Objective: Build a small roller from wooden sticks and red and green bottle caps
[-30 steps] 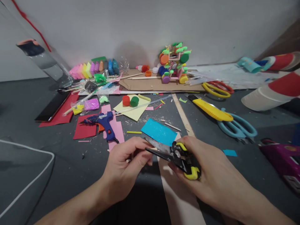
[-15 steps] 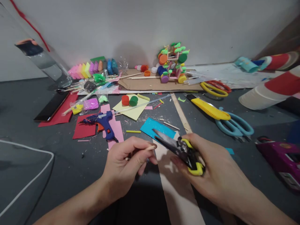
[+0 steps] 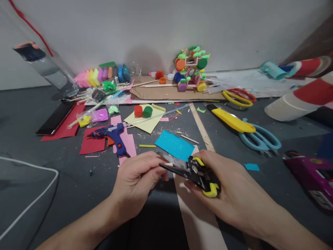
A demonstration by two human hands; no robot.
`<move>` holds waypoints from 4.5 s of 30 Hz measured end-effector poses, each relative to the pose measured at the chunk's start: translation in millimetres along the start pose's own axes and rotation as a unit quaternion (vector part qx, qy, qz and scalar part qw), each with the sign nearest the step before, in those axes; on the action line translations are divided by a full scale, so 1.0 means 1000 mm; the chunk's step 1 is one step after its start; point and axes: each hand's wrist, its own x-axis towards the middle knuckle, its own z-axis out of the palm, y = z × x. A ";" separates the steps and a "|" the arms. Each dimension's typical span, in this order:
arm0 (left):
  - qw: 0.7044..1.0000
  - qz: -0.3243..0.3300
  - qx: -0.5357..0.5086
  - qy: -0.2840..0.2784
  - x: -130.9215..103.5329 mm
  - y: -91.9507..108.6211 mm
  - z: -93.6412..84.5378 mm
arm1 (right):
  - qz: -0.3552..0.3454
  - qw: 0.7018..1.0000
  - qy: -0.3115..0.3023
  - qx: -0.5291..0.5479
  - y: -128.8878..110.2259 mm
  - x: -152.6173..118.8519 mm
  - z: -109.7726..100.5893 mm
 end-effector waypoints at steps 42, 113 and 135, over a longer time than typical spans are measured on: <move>0.902 -0.244 -0.317 -0.162 -0.001 -0.005 -0.011 | -0.048 0.999 0.003 -0.001 0.002 0.001 -0.005; 0.889 -0.216 -0.364 -0.174 -0.002 0.004 -0.004 | 0.094 0.975 0.144 -0.142 0.047 0.013 -0.011; 0.989 -0.089 -0.116 -0.002 -0.004 0.000 0.003 | -0.060 0.998 0.029 0.006 0.004 -0.001 -0.002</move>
